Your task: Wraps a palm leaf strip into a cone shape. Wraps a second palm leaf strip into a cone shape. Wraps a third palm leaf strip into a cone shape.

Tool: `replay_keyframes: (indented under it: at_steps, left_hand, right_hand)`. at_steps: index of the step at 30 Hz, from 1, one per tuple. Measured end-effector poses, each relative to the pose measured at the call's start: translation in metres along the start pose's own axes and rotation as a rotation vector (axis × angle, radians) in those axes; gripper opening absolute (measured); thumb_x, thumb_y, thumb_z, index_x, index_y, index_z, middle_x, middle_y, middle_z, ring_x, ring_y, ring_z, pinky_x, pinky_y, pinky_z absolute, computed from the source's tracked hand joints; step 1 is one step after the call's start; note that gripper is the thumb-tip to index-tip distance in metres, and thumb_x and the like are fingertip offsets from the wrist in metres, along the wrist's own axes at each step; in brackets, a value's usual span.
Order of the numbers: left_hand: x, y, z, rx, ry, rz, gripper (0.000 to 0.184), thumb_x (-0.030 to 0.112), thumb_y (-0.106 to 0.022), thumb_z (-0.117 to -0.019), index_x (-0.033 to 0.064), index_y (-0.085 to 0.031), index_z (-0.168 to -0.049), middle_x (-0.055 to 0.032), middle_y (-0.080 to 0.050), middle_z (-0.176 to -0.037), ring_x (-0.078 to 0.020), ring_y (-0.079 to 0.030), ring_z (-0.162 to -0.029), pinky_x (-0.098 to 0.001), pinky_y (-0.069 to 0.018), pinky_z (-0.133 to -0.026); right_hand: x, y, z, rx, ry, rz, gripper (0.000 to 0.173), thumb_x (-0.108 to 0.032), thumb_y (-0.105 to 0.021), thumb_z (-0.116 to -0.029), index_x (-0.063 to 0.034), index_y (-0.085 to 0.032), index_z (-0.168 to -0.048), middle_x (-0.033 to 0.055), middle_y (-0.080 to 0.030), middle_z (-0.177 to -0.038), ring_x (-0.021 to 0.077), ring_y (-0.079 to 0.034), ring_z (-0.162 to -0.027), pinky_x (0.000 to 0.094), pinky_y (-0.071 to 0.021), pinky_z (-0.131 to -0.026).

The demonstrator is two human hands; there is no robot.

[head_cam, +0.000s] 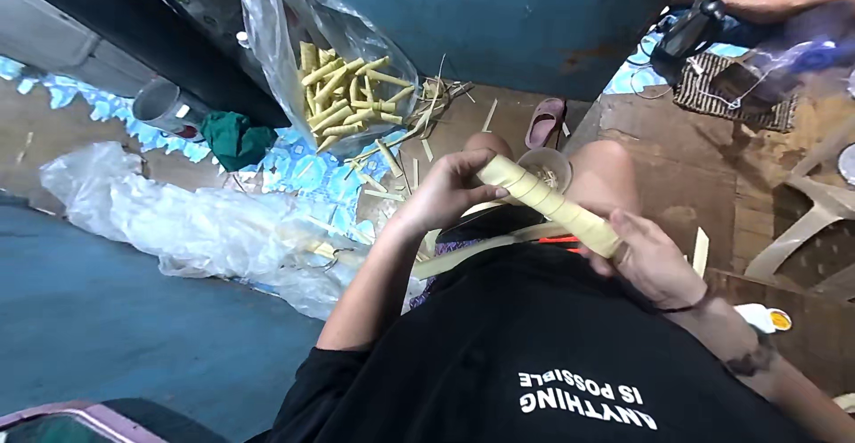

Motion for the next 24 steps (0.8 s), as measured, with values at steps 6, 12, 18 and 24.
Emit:
replay_keyframes:
  at_steps: [6,12,18,24]
  left_hand:
    - [-0.004,0.002,-0.002,0.012,0.023,0.011,0.015,0.000,-0.075,-0.0890,0.0017,-0.067,-0.102,-0.0019,-0.069,-0.082,-0.0051,-0.064,-0.070,-0.0223,-0.0553,-0.066]
    - [-0.003,0.002,-0.001,-0.006,0.014,0.032,0.019,0.001,-0.073,-0.0908,0.0027,-0.066,-0.109,-0.0006,-0.070,-0.088,-0.0033,-0.064,-0.073,-0.0206,-0.0555,-0.068]
    - [-0.007,0.004,-0.003,0.047,0.024,0.050,0.020,-0.003,-0.072,-0.0904,0.0012,-0.066,-0.110,-0.0028,-0.071,-0.089,-0.0057,-0.067,-0.074,-0.0230,-0.0576,-0.070]
    - [-0.004,0.004,-0.004,0.052,-0.018,0.050,0.021,-0.003,-0.070,-0.0911,0.0020,-0.065,-0.111,-0.0015,-0.070,-0.099,-0.0048,-0.067,-0.079,-0.0224,-0.0586,-0.073]
  right_hand:
    - [0.010,0.002,0.003,0.107,0.357,0.477,0.042,-0.030,-0.058,-0.1037,-0.0012,-0.061,-0.134,0.0030,-0.072,-0.108,0.0030,-0.068,-0.089,0.0195,-0.0585,-0.078]
    - [-0.004,0.000,0.004,-0.008,-0.216,-0.204,0.047,-0.028,-0.020,-0.1127,-0.0100,-0.063,-0.117,-0.0032,-0.066,-0.067,0.0016,-0.056,-0.046,0.0152,-0.0481,-0.042]
    - [0.013,0.003,0.006,0.123,0.446,0.591,0.043,-0.028,-0.062,-0.1016,0.0030,-0.064,-0.132,0.0110,-0.072,-0.117,0.0092,-0.069,-0.102,0.0243,-0.0576,-0.089]
    - [0.002,-0.002,0.007,0.058,0.054,0.087,0.036,-0.018,-0.034,-0.1113,-0.0029,-0.063,-0.127,-0.0026,-0.072,-0.081,0.0009,-0.065,-0.061,0.0150,-0.0556,-0.054]
Point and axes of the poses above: each hand's wrist, its own z-axis away from the middle knuckle, its own y-axis out of the back of the hand, x = y × z, the point moved 1 cm from there along -z, towards the middle knuckle
